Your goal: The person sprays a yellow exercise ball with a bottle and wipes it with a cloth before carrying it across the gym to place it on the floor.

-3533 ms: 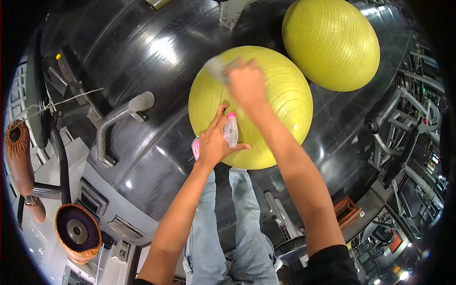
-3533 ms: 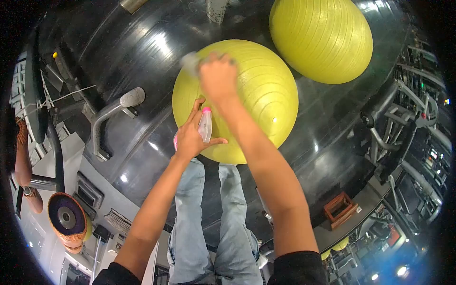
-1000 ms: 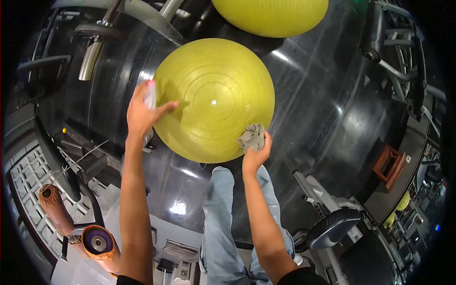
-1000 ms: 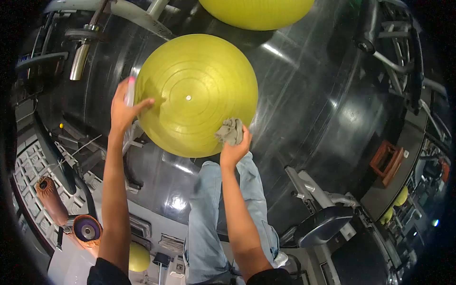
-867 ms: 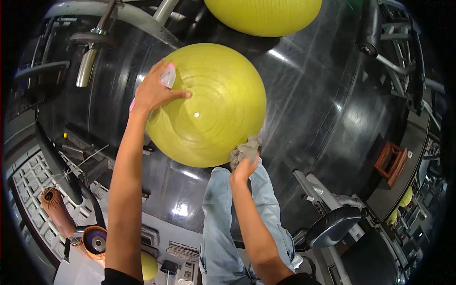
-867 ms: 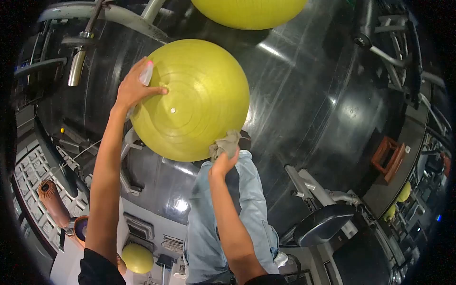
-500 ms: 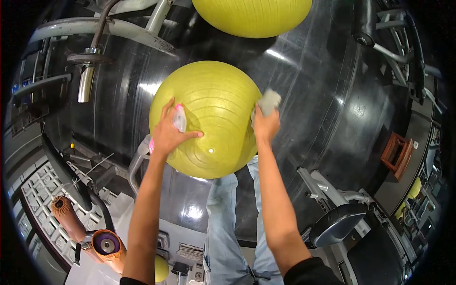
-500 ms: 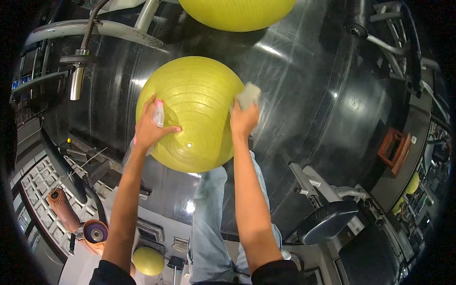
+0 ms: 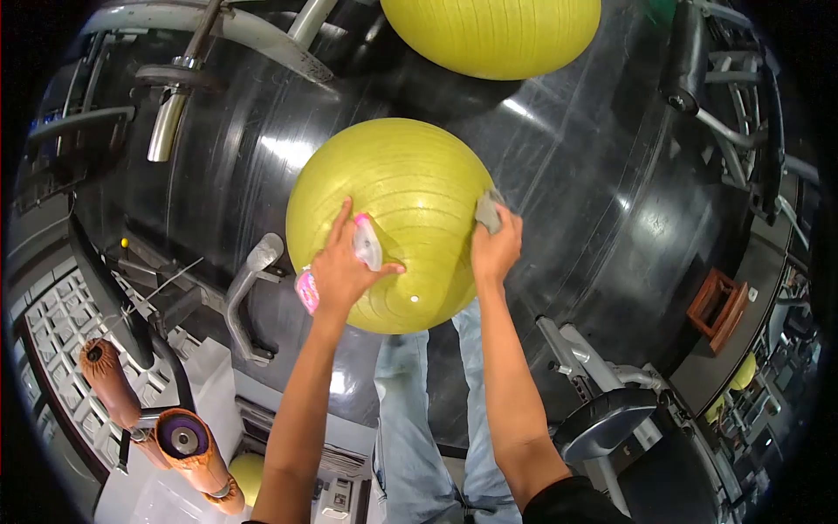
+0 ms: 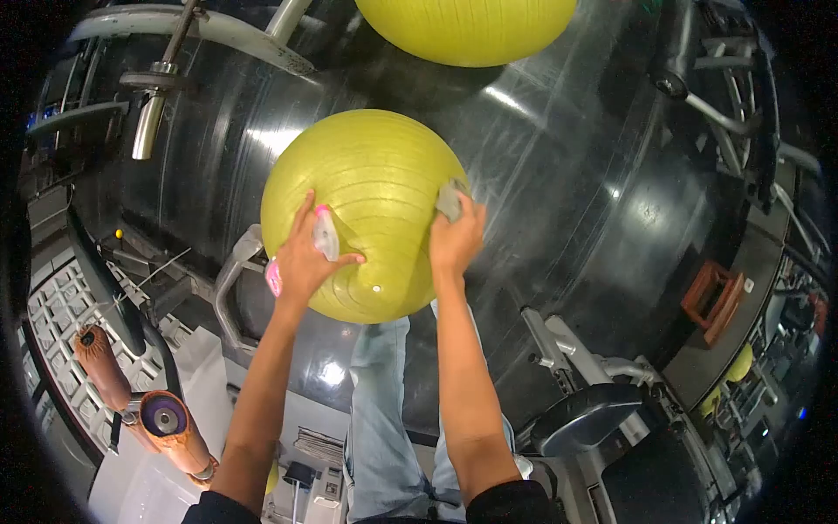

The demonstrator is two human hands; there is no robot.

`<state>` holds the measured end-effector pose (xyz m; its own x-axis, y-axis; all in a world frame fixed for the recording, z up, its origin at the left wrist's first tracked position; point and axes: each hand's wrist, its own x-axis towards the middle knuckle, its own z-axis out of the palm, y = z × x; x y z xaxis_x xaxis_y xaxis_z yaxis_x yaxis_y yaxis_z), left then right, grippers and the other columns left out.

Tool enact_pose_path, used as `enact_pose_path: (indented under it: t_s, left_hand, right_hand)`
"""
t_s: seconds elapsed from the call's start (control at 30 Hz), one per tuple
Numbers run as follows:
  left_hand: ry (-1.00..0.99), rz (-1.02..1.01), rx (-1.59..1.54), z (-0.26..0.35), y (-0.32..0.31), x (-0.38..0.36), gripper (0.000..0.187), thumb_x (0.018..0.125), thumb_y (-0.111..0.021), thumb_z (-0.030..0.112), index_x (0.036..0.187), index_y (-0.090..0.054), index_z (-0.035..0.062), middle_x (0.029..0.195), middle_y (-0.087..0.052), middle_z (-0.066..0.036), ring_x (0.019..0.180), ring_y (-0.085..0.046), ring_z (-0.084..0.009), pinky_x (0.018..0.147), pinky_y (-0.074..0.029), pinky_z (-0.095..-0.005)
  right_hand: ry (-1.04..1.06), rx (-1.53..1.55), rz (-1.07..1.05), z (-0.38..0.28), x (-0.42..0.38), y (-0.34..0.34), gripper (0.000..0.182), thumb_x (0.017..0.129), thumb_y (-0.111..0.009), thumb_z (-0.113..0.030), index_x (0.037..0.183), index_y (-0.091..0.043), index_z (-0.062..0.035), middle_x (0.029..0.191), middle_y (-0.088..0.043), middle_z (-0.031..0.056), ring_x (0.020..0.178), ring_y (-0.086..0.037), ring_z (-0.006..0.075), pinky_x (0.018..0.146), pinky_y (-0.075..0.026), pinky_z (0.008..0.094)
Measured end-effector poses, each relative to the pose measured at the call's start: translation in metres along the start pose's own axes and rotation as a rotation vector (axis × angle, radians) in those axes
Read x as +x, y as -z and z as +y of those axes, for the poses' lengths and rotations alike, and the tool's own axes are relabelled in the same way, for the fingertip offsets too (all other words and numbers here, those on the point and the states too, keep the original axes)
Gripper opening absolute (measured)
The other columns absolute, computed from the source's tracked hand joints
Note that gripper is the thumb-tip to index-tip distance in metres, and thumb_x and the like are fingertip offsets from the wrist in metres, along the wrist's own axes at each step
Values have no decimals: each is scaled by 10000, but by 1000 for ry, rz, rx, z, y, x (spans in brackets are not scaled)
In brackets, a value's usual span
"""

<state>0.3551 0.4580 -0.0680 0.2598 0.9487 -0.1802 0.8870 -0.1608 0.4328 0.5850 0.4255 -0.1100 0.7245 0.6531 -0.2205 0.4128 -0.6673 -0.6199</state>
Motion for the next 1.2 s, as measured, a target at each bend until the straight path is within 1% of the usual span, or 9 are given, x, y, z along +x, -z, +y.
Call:
enact_pose_path:
  t_s: [0.13,0.23,0.37,0.57,0.67,0.87,1.07,1.13,1.2]
  left_hand:
    - [104,-80,25,35,-19,-7,1082,427,-868,681,1254,-582,44,1543,-450,-92,1022,-701,-308,766,-574,-429]
    - [193,-160,15,48,12,13,1003,459,-907,596,1240,-584,56,1517,-478,-62,1009,-704,-305,784,-565,-450]
    - [96,23,-82,6,35,12,930,505,-924,524,1235,-599,50,1517,-472,-77,1110,-660,-331,870,-554,-468]
    - [227,-116,-292,-42,24,13,994,485,-932,543,1261,-607,14,1563,-419,-86,1352,-499,-297,1065,-450,-438]
    - [233,-69,-357,-45,8,24,1021,489,-935,539,1285,-593,-1,1570,-411,-93,1369,-484,-300,1092,-425,-424]
    - [276,-231,-363,-52,14,42,1053,502,-931,537,1342,-557,24,1589,-393,-52,1362,-494,-299,1088,-432,-412]
    - [128,-259,-515,-58,17,36,1021,525,-925,520,1362,-555,69,1616,-348,42,1354,-507,-301,1078,-442,-406]
    - [139,-216,-517,-45,9,45,1007,532,-923,521,1356,-559,70,1614,-352,52,1351,-509,-300,1074,-446,-408]
    - [150,-179,-511,-40,4,56,993,540,-920,521,1350,-564,72,1611,-355,63,1349,-511,-299,1070,-449,-410]
  right_hand:
    - [477,-121,-309,-95,-14,-10,424,709,-687,28,1104,-712,-126,1110,-629,113,1088,-600,369,931,-500,453]
    - [625,-112,-334,-79,5,-20,483,672,-717,20,1119,-704,-164,1138,-592,110,1058,-580,337,920,-519,438]
    - [480,19,-129,-42,59,-16,461,693,-652,56,1101,-722,-144,1153,-590,130,1037,-585,375,959,-484,457]
    - [365,-160,-82,-55,82,-7,410,693,-710,17,1071,-746,-140,1155,-615,128,1035,-579,396,921,-495,453]
    - [731,-298,-150,-76,60,-9,433,678,-753,-6,1079,-751,-168,1176,-620,91,1056,-563,359,894,-495,462]
    - [1099,-348,-498,-106,1,7,585,609,-686,64,1083,-767,-268,1162,-622,-24,1010,-545,296,912,-500,412]
    - [885,-381,-344,-111,62,1,548,621,-677,54,1081,-766,-231,1147,-641,25,980,-561,312,856,-526,402]
    - [691,-368,-221,-118,63,-8,529,647,-711,26,1111,-751,-225,1179,-613,33,1037,-549,353,844,-526,463]
    - [785,-403,-270,-127,39,-4,512,642,-704,23,1090,-757,-221,1170,-623,30,1025,-555,339,872,-519,445]
